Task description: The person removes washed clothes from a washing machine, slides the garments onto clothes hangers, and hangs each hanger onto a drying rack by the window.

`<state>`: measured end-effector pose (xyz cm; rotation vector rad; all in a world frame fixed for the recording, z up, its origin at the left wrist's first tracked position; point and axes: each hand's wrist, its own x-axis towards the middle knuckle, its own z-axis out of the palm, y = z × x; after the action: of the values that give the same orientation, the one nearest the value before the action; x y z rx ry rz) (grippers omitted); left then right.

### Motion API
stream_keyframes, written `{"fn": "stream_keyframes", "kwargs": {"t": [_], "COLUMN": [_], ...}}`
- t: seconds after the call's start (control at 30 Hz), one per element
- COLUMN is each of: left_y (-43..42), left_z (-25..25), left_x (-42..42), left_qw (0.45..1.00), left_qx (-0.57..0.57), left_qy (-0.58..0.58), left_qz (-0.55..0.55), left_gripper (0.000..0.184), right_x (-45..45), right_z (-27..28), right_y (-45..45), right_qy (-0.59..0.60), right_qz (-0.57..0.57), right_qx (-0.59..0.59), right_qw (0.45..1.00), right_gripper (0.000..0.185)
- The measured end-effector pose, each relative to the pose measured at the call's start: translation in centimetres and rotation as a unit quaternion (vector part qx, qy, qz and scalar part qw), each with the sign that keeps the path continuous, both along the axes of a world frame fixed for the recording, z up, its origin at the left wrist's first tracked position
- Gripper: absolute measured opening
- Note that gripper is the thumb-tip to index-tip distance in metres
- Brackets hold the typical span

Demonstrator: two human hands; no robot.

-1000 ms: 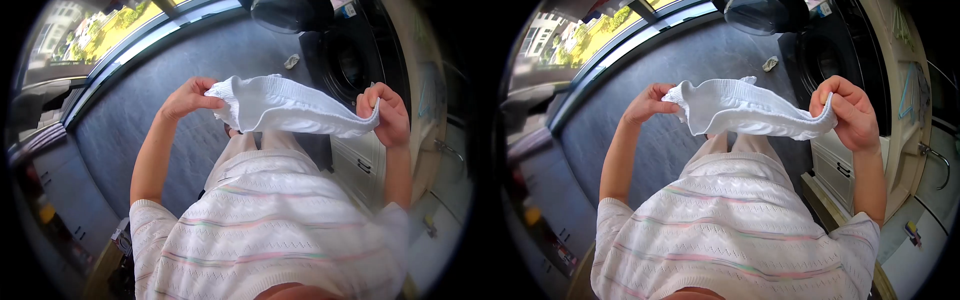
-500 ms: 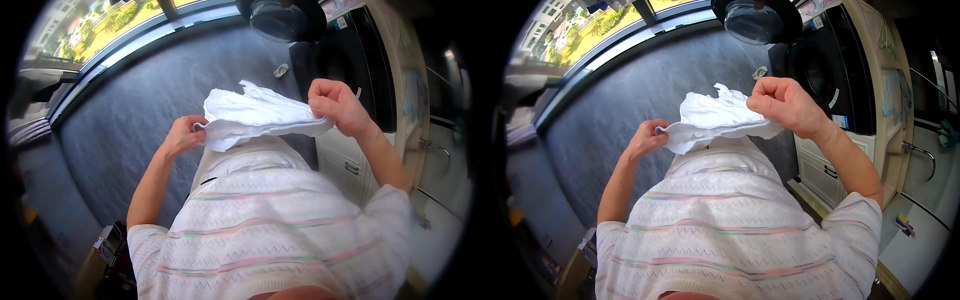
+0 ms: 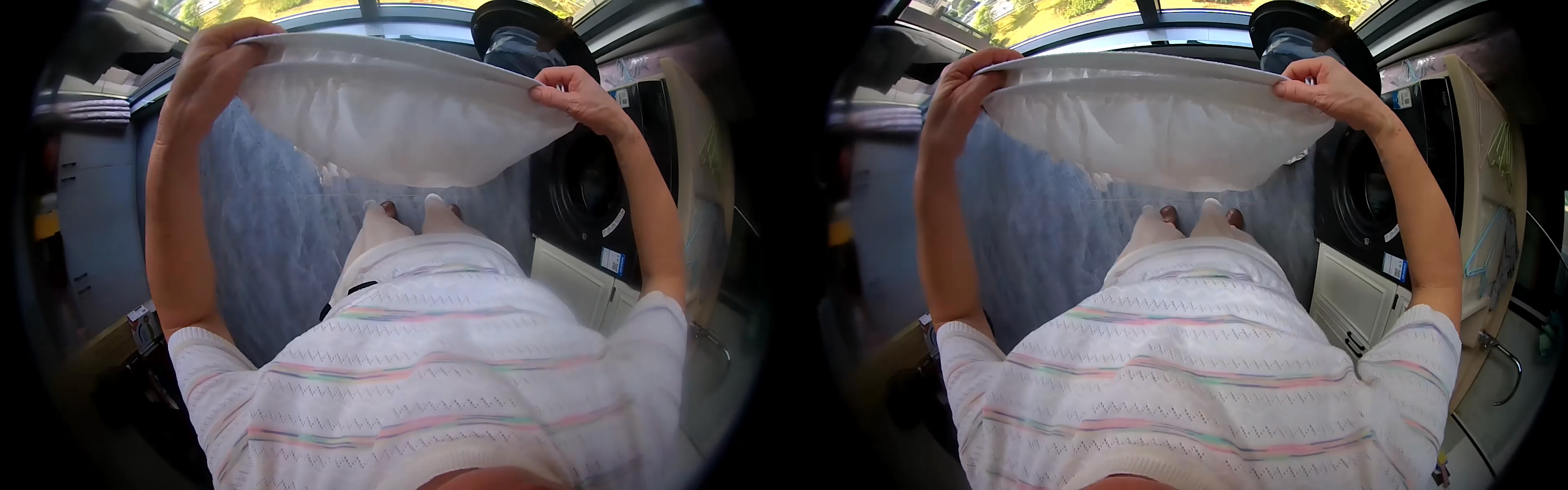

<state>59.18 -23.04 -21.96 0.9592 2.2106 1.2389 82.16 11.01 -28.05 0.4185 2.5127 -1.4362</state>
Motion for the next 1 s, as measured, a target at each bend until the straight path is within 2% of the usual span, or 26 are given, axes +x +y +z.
{"fn": "stream_keyframes", "kwargs": {"t": [0.1,0.23,0.37,0.4,0.43,0.47,0.5,0.53,0.57,0.6,0.63,0.67,0.73,0.77,0.83,0.87,0.9,0.93,0.97,1.0], "left_y": [-1.3,-3.0,-3.6,-3.6,-3.6,-3.5,-3.2,-3.2,-4.1,-4.9,-5.8,-6.9,-8.8,-9.8,-10.8,-10.8,-11.0,-11.6,-12.4,-14.3], "left_z": [0.7,2.0,2.5,2.1,1.3,0.4,-0.2,0.0,0.4,0.8,2.6,5.3,11.1,12.8,13.6,11.8,8.5,3.6,-2.4,-8.4], "left_x": [-1.2,-1.7,-0.3,-0.2,-0.3,-0.5,-0.9,-3.1,-5.7,-8.2,-10.0,-10.4,-9.1,-8.1,-5.4,-4.9,-4.9,-5.3,-5.5,-4.5], "left_qw": [1.0,0.999,1.0,0.999,0.994,0.986,0.978,0.977,0.976,0.973,0.969,0.96,0.905,0.866,0.755,0.726,0.717,0.738,0.77,0.761], "left_qx": [0.015,0.038,0.021,-0.01,-0.04,-0.072,-0.09,-0.112,-0.135,-0.159,-0.136,-0.086,0.053,0.11,0.205,0.201,0.161,0.048,-0.207,-0.473], "left_qy": [0.0,-0.005,-0.002,0.049,0.101,0.152,0.186,0.173,0.156,0.139,0.164,0.218,0.364,0.428,0.557,0.585,0.598,0.585,0.536,0.434], "left_qz": [0.011,-0.002,0.02,0.021,0.023,0.024,0.038,0.054,0.073,0.091,0.121,0.151,0.212,0.233,0.278,0.299,0.32,0.332,0.277,0.096], "left_gripper": [0.023,0.024,0.025,0.026,0.026,0.026,0.027,0.024,0.022,0.02,0.02,0.02,0.019,0.019,0.019,0.019,0.02,0.02,0.021,0.021], "right_x": [-1.3,-3.3,-4.0,-4.0,-4.2,-5.0,-6.5,-8.8,-11.6,-14.3,-16.3,-17.1,-17.2,-17.0,-16.3,-16.1,-15.7,-15.1,-13.9,-12.9], "right_z": [0.3,-0.2,0.7,0.3,-1.4,-2.7,-4.4,-5.4,-2.8,-0.2,2.9,6.3,11.2,12.5,12.1,10.4,8.2,5.9,4.2,2.4], "right_y": [0.9,3.5,-0.5,-2.0,-2.7,-3.4,-2.5,-0.6,2.2,4.9,5.9,5.7,4.4,3.1,0.8,0.1,-0.6,-1.3,-1.8,-1.3], "right_qy": [-0.025,0.006,-0.039,-0.08,-0.074,-0.159,-0.122,-0.082,-0.079,-0.057,0.023,0.124,0.274,0.307,0.298,0.23,0.154,0.069,0.01,-0.047], "right_qz": [0.032,-0.016,0.101,0.167,0.254,0.285,0.24,0.192,0.093,-0.011,-0.069,-0.084,-0.059,-0.037,0.001,0.024,0.055,0.093,0.118,0.132], "right_qx": [-0.073,-0.159,-0.046,-0.022,0.071,0.191,0.288,0.381,0.267,0.146,0.105,0.128,0.244,0.31,0.446,0.506,0.556,0.588,0.571,0.523], "right_qw": [0.996,0.987,0.993,0.982,0.962,0.926,0.919,0.9,0.956,0.988,0.992,0.98,0.928,0.899,0.844,0.831,0.815,0.8,0.813,0.84], "right_gripper": [0.027,0.023,0.021,0.026,0.028,0.026,0.025,0.024,0.026,0.028,0.029,0.031,0.035,0.037,0.042,0.044,0.047,0.049,0.052,0.055]}}
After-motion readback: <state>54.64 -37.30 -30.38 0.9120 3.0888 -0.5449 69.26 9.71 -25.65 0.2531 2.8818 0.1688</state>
